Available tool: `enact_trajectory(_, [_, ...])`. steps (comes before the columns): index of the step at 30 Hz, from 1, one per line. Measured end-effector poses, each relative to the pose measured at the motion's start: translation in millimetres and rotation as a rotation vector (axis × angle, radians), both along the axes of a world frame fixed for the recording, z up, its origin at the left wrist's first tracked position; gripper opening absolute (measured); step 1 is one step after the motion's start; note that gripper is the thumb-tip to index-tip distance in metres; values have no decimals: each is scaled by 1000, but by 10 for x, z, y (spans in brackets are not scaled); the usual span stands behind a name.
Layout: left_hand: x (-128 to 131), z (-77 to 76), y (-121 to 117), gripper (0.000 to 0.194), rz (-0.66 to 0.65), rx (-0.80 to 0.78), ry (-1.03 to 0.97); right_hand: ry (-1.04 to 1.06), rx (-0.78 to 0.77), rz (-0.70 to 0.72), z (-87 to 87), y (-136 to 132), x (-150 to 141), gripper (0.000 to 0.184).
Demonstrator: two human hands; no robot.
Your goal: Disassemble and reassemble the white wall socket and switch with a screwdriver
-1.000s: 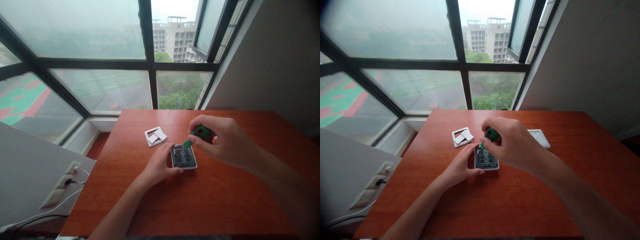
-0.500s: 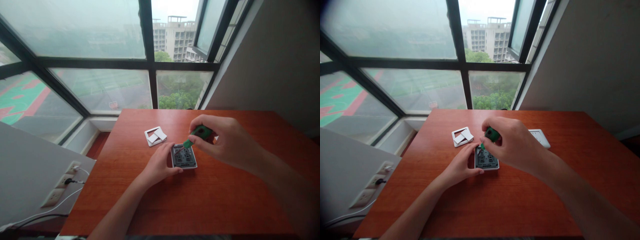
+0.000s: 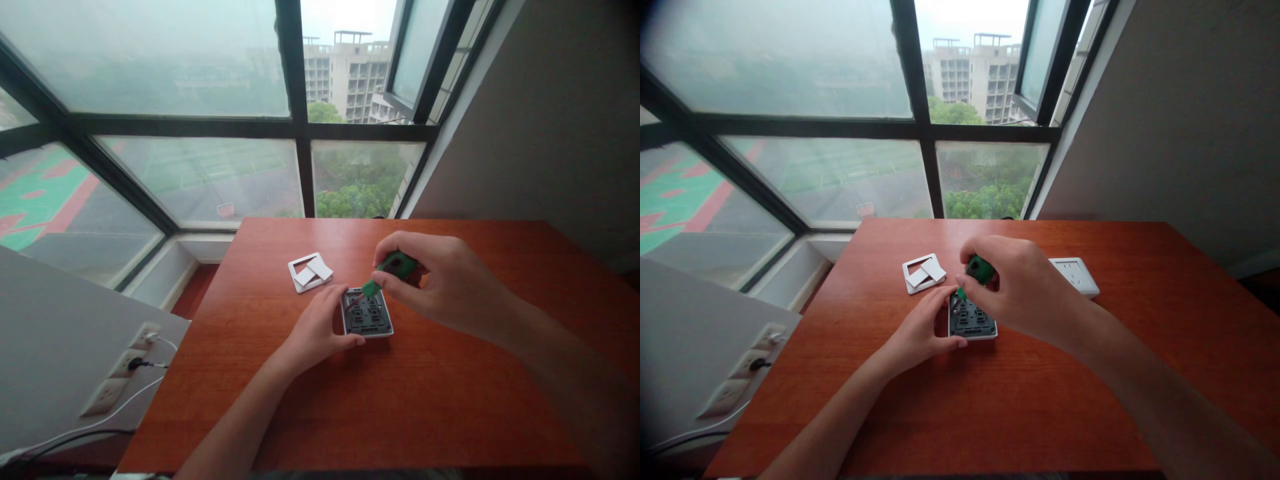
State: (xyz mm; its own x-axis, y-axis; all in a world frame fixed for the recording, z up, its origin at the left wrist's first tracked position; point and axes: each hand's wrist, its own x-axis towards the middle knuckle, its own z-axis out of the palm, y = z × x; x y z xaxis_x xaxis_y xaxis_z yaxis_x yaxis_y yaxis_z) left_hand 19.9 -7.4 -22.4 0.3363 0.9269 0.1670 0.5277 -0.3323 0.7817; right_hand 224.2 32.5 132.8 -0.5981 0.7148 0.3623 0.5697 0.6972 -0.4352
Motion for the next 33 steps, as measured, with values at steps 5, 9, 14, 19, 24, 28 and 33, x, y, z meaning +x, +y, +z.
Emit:
enact_trajectory(5, [1,3,2,87,0,1,3,3,-12,-13,12,-2,31,9])
enact_trajectory(9, [-1,0,-2,86,5,-2,-20,6,-26,-20,19,-2,52,9])
enact_trajectory(14, [-3,-10,-3,86,7,-9,-23,-3,-19,-21,11,-1,31,8])
enact_trajectory(19, [-2,-20,-1,88,13,-18,-33,-29,8,-9,8,4,19,9])
enact_trajectory(24, [9,7,1,87,14,-15,-26,-123,101,-19,22,16,-50,14])
enact_trajectory(28, [16,30,4,77,-1,-24,-26,-266,162,-62,67,33,-183,25])
enact_trajectory(33, [14,16,6,78,-3,-28,-39,-309,130,-42,197,46,-293,17])
